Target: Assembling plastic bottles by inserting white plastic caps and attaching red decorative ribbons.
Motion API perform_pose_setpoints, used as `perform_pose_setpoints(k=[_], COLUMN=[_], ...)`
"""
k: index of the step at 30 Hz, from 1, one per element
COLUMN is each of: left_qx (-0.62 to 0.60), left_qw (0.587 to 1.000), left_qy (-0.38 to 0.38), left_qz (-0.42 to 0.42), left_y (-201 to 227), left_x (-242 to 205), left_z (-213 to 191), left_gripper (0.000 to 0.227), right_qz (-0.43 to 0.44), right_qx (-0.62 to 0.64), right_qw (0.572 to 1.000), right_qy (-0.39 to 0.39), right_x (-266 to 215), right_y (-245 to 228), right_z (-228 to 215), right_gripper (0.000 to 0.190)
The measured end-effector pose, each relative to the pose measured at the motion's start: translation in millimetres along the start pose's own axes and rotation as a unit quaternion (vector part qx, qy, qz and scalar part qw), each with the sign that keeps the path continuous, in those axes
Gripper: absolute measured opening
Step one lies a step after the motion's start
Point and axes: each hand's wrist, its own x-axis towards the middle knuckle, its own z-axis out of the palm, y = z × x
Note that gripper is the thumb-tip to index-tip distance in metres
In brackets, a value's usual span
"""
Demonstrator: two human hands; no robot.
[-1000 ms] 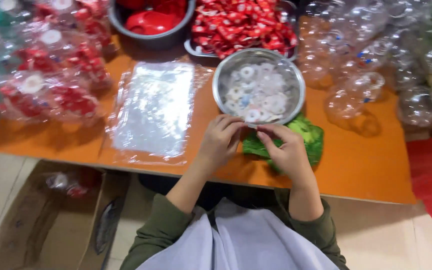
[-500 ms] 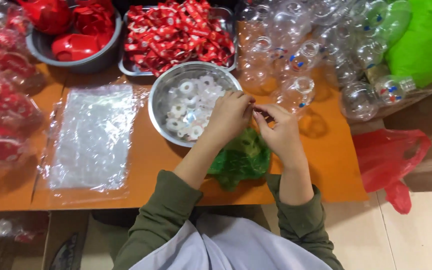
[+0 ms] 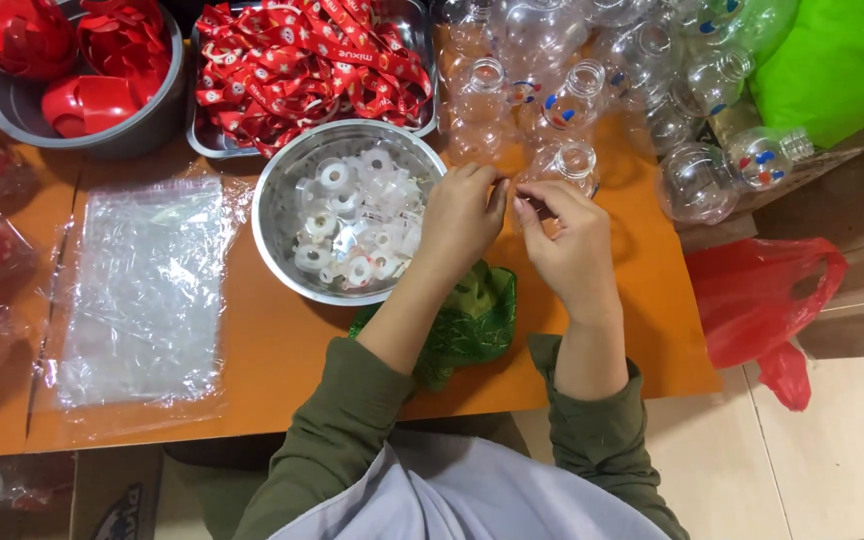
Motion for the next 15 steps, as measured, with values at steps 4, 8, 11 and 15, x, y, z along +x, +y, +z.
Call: perform_pose_setpoints(k=[4, 8, 11, 15], left_qx=[-0.015, -0.001, 0.049, 0.062], left_qw=[0.999, 0.996, 0.993, 0.994], left_qy=[0.032, 0.077, 0.106, 0.038], left_qz=[0.035, 0.054, 0.029, -0.081], left_y=[13.6, 20.9, 12.7, -2.4], left_x=[9.3, 21.1, 40.5, 75.9], left_z=[-3.7, 2.9, 7.7, -3.9], left_gripper=[0.008, 0.005, 0.009, 0.049], right_qz=[-0.007, -0.025, -0.057, -0.030], right_qx=[-0.008, -0.028, -0.063, -0.107], right_qw=[1.000, 0.999, 0.996, 0.991], right_qy=[0.021, 0.025, 0.019, -0.074], right_x=[6.4, 17.7, 39.4, 77.6], right_y=[3.0, 9.5, 18.9, 34.3], right_z=[-4.7, -13.3, -21.2, -13.8], right_gripper=[0.007, 0.005, 0.006, 0.016])
